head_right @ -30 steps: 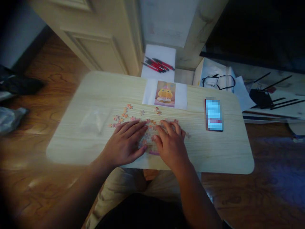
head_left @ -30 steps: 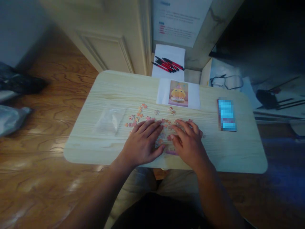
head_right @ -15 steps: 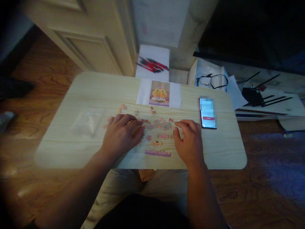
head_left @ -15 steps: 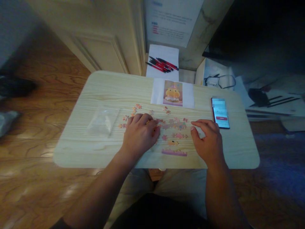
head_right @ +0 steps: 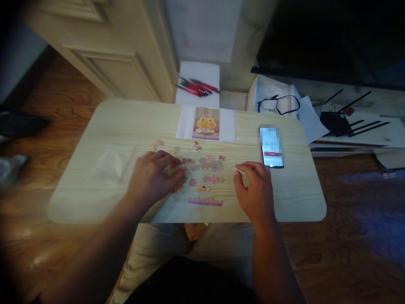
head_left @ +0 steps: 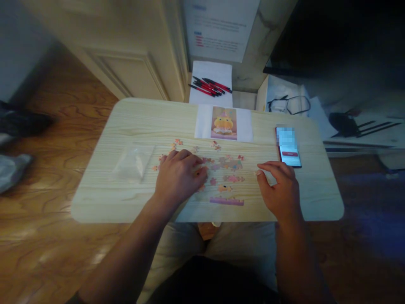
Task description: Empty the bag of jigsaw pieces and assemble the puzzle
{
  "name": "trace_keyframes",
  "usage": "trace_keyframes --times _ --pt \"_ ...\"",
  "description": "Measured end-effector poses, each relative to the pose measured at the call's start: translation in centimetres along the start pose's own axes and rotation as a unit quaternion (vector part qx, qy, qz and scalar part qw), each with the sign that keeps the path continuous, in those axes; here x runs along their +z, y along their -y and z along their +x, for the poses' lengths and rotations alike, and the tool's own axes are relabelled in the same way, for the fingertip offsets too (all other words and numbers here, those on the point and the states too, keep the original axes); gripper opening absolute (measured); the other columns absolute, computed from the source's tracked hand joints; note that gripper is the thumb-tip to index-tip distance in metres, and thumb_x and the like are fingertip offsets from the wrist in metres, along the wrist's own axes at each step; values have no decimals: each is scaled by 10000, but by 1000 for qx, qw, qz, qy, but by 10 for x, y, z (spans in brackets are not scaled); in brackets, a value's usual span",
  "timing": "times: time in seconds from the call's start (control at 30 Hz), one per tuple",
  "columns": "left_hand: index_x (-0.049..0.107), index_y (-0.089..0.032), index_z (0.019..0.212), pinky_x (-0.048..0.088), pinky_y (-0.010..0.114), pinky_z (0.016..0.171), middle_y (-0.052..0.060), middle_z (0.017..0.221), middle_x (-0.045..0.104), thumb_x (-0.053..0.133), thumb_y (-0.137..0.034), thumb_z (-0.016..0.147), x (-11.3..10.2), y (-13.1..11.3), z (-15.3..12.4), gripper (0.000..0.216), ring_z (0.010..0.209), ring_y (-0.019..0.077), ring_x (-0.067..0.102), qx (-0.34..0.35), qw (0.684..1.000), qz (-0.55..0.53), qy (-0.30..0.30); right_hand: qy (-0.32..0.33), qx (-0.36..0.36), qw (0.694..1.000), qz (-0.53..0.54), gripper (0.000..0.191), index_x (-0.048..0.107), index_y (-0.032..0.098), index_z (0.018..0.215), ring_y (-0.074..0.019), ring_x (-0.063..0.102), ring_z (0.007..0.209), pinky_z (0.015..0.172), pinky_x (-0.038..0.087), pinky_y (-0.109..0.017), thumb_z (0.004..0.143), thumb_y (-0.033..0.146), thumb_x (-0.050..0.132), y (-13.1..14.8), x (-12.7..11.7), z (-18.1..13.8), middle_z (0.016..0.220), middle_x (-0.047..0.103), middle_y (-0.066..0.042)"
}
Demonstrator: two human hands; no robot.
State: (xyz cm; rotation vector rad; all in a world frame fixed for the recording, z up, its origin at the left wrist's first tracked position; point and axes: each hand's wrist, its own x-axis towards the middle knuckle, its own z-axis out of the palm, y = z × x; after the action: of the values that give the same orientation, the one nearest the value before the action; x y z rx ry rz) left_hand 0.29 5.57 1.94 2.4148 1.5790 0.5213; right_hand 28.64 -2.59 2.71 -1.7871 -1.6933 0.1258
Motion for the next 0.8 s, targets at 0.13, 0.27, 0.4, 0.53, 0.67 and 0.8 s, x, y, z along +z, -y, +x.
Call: trace_keyframes --times 0.13,0.27,0.4,0.53,0.67,0.8 --pt "803 -254 975 472 509 825 88 970 713 636 -415 912 -1 -3 -3 240 920 298 597 13 1000 13 1 -1 3 1000 11 202 755 276 1079 -277 625 1072 1018 506 -527 943 220 616 2 4 -1 1091 693 -68" --pt "798 -254 953 463 498 805 89 985 714 616 -377 938 -1 -6 -5 221 931 303 595 28 999 29 11 30 -12 999 31 201 756 270 1084 -270 620 1044 977 526 -495 947 215 621 15 10 -2 1062 689 -67" --pt "754 -225 894 472 474 817 82 956 722 632 -342 939 -2 -8 -6 175 914 289 611 21 999 27 21 123 -52 989 68 232 748 265 1141 -269 620 1061 973 536 -472 963 194 617 42 21 -2 1052 693 -72" --pt "730 -226 906 489 405 798 41 882 739 655 -238 917 -1 -10 -11 77 856 243 652 28 998 -41 36 164 -75 978 106 262 714 246 1206 -277 619 1123 1011 528 -479 972 181 614 72 40 -3 1130 688 -87" --pt "732 -219 931 508 346 765 16 864 754 647 -156 905 0 -12 -19 109 804 200 682 32 991 -132 19 165 -66 973 145 265 665 223 1218 -258 635 1136 1008 527 -428 990 134 561 87 58 -2 1161 698 -89" --pt "738 -219 963 521 329 765 10 887 764 644 -179 938 -3 -12 -27 105 829 191 697 22 984 -176 -10 159 -48 973 160 195 665 221 1140 -241 673 1040 935 536 -391 999 137 560 90 64 0 1089 725 -74"
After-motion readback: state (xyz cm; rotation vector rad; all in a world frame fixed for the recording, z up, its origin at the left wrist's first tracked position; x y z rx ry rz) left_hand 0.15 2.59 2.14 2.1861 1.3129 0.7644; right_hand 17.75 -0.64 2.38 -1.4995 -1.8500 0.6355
